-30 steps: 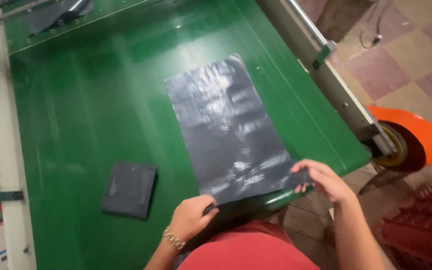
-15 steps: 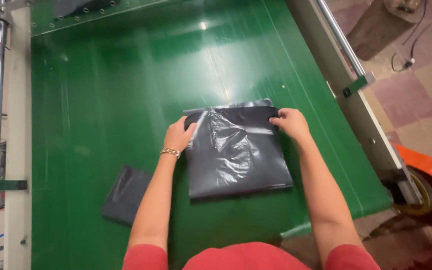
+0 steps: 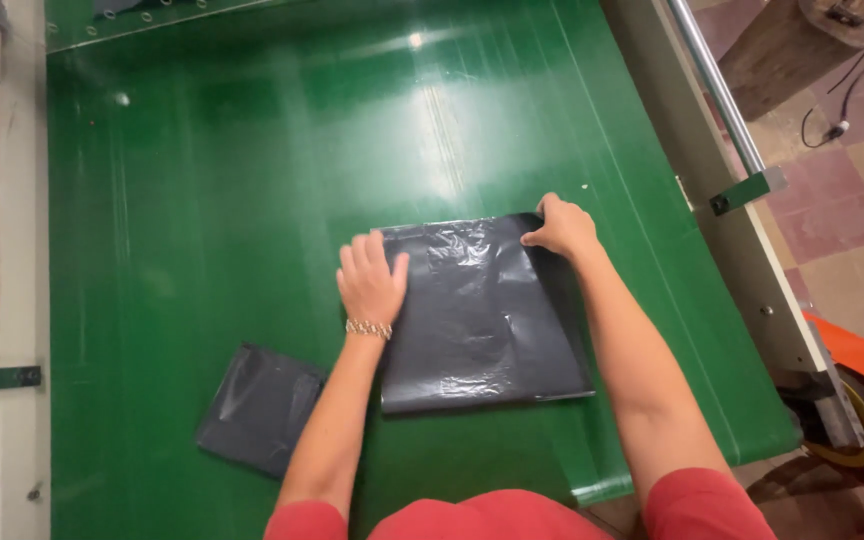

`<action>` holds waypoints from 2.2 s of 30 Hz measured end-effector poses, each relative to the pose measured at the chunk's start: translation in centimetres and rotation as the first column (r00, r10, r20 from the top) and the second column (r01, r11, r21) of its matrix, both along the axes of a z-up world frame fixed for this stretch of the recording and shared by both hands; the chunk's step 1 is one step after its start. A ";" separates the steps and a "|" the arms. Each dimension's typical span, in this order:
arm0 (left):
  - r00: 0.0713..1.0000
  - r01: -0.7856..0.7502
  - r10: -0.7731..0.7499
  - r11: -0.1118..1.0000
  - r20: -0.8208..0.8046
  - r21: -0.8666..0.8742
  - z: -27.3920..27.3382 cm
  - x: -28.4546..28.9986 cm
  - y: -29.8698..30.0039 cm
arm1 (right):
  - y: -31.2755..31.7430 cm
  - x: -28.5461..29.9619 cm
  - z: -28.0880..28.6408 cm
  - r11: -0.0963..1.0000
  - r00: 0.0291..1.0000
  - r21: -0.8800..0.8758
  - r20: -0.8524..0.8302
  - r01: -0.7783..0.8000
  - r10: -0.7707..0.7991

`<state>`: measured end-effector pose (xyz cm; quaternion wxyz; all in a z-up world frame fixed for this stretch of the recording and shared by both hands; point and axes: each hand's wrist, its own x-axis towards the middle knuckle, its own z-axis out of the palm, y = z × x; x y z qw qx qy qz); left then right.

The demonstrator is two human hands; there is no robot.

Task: Folding plastic bags coming off a conveyor belt and placing them into a crate.

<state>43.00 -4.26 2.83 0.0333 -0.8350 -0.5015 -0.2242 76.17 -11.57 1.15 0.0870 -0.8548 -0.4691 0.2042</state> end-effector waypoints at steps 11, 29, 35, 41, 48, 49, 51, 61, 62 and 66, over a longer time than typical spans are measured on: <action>0.329 0.823 0.807 0.010 0.491 -0.568 1.7 -4.8 -6.9 | -13.3 -10.4 8.4 0.657 0.970 0.714 0.171 -0.242 0.171; 0.850 0.525 -0.515 0.846 -0.111 0.096 0.0 -12.5 -16.2 | -25.6 -15.4 0.6 0.808 0.905 0.548 0.424 -0.216 -0.045; 0.739 0.672 -0.627 0.655 -0.246 0.346 -5.2 -12.4 -14.2 | -24.0 -19.4 4.9 0.767 0.853 0.454 0.472 -0.454 0.225; 0.406 0.703 -0.910 0.373 -0.089 -0.606 3.4 -8.6 -17.6 | -24.4 -26.7 0.4 0.558 0.789 0.561 0.382 -0.612 0.482; 0.290 0.695 -0.867 -0.100 0.405 -0.713 5.5 -0.9 -10.6 | -27.5 -25.8 0.8 0.584 0.813 0.656 0.079 -0.478 0.577; 0.608 0.516 -0.600 -0.198 0.519 -0.833 3.2 0.1 -9.9 | -27.4 -25.6 0.4 0.609 0.831 0.722 -0.086 -0.328 0.549; 0.855 0.352 -0.247 -0.367 0.455 -0.861 1.3 1.3 -8.7 | -27.8 -24.8 -0.9 0.632 0.815 0.757 -0.255 -0.167 0.521; 0.890 0.371 -0.439 0.545 0.122 -0.752 -2.4 4.1 -8.9 | -28.1 -19.0 -9.1 0.546 -0.148 -0.207 -0.977 0.812 -0.150; 0.902 0.352 -0.427 0.648 0.060 -0.675 -2.1 4.5 -9.5 | -28.0 -18.7 -9.4 0.544 -0.179 -0.238 -0.971 0.805 -0.161; 0.938 0.293 -0.347 0.785 0.005 -0.546 0.2 5.5 -13.5 | -28.6 -18.0 -10.1 0.549 -0.163 -0.222 -0.974 0.806 -0.156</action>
